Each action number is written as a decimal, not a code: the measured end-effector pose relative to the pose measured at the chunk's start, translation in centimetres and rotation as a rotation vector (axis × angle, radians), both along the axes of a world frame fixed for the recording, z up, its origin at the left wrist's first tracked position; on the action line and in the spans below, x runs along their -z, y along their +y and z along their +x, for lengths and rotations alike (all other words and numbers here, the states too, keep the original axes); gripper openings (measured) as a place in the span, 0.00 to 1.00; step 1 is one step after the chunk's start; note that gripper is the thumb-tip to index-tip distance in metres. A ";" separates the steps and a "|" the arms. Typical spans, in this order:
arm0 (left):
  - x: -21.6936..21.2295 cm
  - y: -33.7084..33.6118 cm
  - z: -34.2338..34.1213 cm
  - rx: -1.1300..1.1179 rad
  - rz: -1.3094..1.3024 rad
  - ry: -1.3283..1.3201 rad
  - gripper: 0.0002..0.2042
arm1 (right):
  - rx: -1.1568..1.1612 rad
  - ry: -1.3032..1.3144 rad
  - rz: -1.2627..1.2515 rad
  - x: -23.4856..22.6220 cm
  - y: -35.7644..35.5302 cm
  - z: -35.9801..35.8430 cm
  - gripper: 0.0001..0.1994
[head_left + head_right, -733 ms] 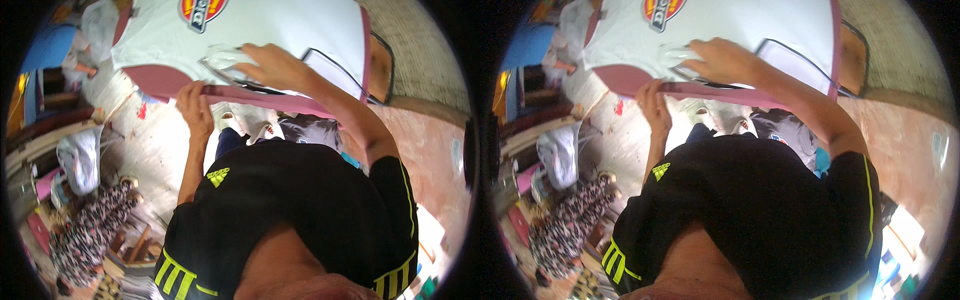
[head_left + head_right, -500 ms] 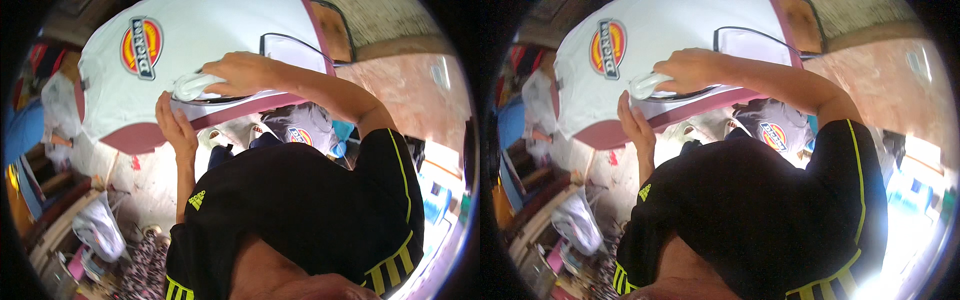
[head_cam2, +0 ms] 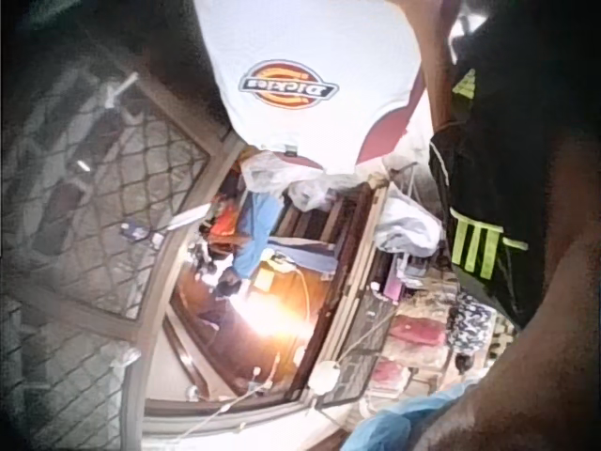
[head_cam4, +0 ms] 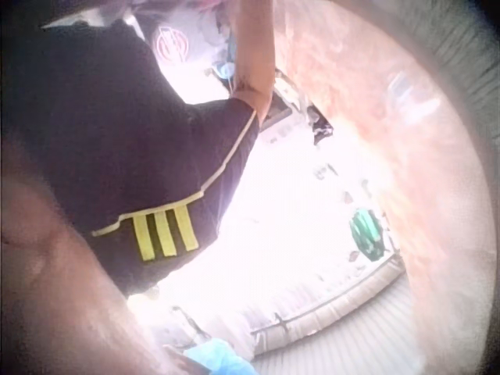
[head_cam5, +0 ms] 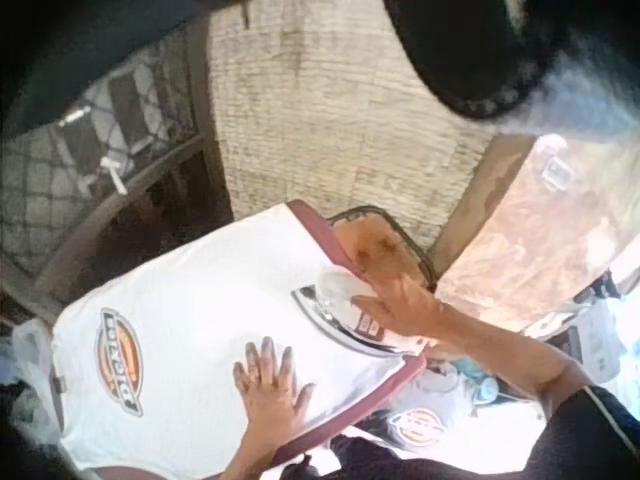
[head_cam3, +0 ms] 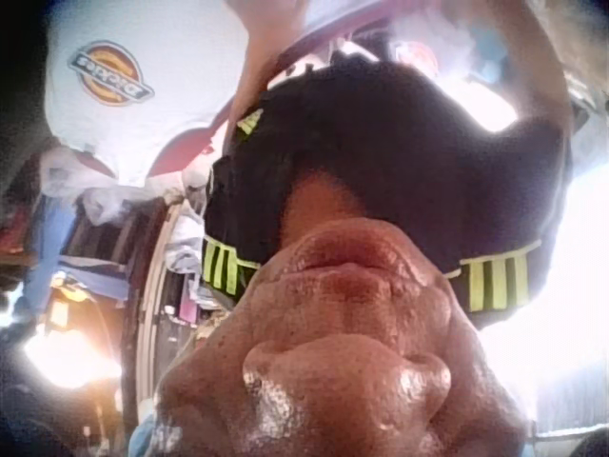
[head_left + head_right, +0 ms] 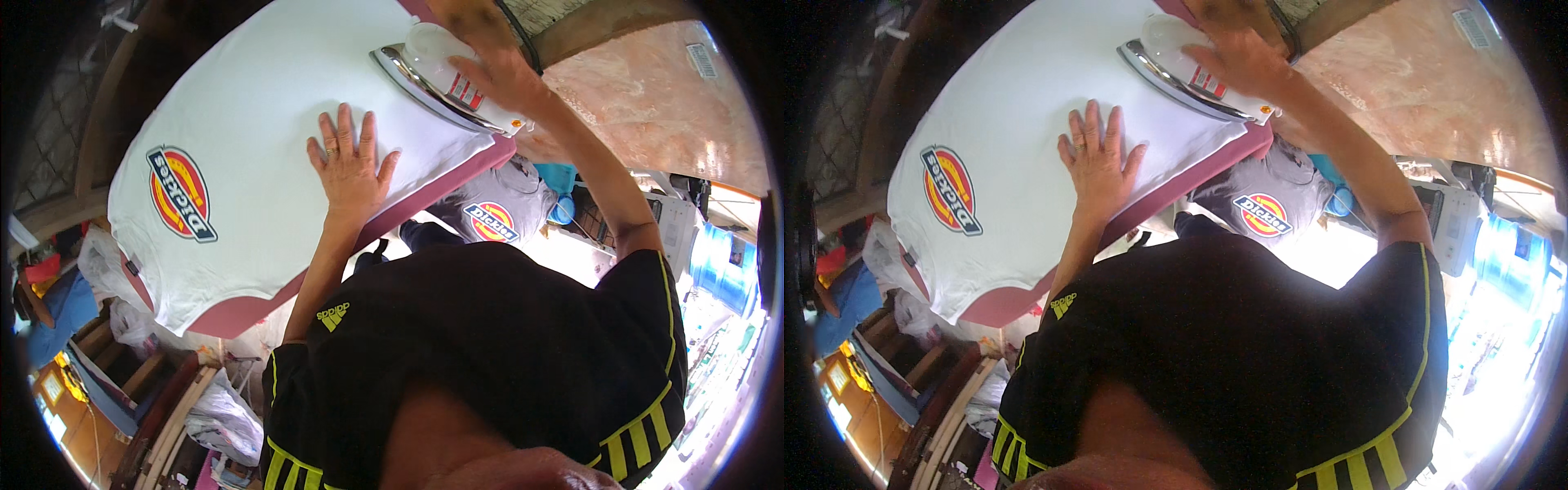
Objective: The person irons a white Dickies t-shirt on a maroon ironing board. They repeatedly smooth the fabric with their hands and use a steam iron to press the front, back, and sleeves, flipping the shirt over to treat both sides.
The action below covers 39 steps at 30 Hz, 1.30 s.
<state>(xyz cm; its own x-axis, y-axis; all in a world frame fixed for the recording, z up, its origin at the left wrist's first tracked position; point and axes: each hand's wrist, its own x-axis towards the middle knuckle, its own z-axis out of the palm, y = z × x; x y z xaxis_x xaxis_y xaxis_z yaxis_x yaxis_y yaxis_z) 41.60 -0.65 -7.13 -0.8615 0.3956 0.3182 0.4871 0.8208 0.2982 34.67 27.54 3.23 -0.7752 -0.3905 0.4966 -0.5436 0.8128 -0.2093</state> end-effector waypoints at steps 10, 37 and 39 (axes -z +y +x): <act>-1.9 2.7 -17.9 0.217 -0.046 0.276 0.20 | 0.529 -0.719 -0.233 -1.5 9.9 -6.9 0.23; 1.3 11.1 -37.6 0.568 0.375 0.363 0.08 | 0.663 -0.367 -0.264 8.1 -1.7 10.3 0.25; 3.8 10.2 -37.1 0.338 0.332 0.475 0.05 | 0.604 -0.336 -0.209 8.9 -1.9 10.6 0.24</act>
